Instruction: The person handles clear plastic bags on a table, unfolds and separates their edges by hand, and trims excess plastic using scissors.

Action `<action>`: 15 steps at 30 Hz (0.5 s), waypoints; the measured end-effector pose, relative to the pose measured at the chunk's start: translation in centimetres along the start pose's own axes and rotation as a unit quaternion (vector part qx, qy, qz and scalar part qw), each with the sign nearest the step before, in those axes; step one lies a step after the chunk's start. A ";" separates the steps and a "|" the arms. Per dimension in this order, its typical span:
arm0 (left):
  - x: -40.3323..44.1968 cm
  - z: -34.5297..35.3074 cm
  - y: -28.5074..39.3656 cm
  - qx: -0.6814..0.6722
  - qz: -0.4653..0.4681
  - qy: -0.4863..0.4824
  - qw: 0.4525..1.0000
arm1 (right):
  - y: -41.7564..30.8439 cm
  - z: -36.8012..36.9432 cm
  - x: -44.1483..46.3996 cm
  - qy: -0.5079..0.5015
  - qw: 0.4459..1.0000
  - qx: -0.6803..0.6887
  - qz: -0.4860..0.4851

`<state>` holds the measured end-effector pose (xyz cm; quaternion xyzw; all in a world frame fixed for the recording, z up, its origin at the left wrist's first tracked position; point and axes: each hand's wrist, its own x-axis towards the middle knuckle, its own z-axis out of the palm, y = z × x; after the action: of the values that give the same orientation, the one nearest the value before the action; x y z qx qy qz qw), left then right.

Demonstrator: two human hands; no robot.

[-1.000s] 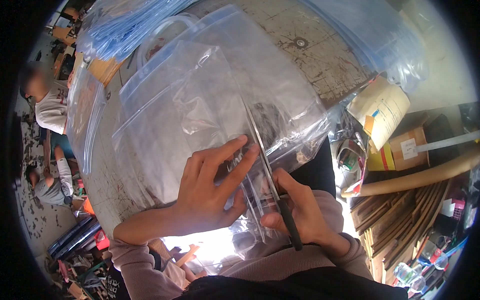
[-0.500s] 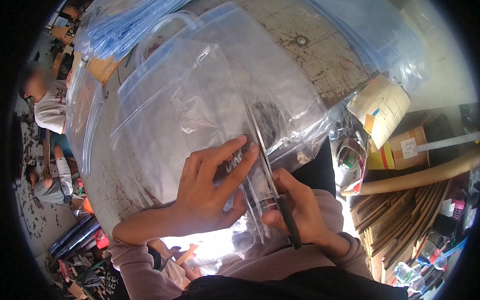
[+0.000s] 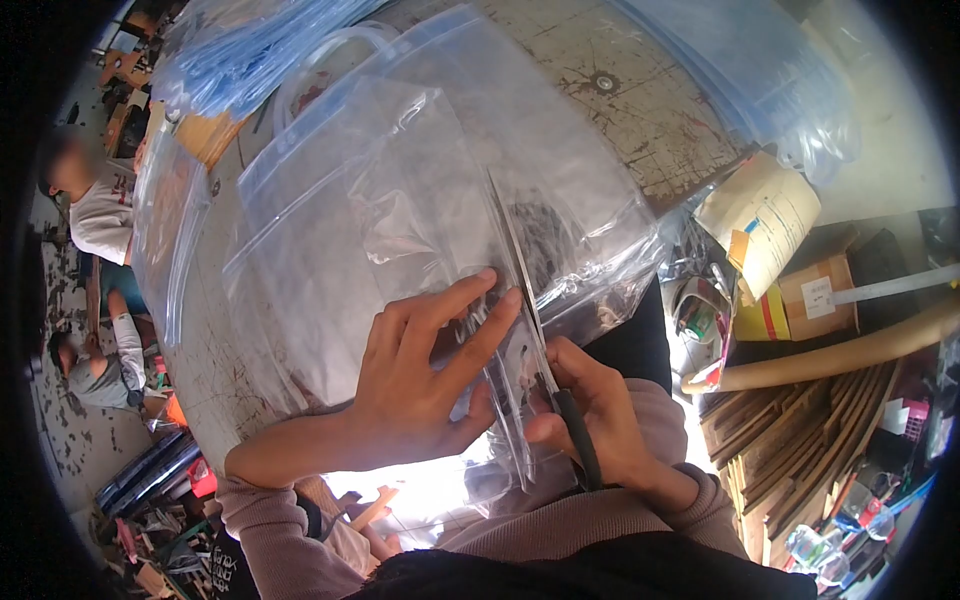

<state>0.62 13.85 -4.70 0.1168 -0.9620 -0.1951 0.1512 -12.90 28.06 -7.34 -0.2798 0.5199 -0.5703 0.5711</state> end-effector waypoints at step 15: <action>0.9 -1.9 1.4 -0.096 -0.076 -0.067 0.990 | -1.4 -1.0 -0.2 -0.033 0.997 0.064 0.004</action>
<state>0.22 14.18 -2.21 0.1608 -0.9353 -0.3044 0.0815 -14.30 28.28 -6.30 -0.2592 0.4643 -0.5907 0.6069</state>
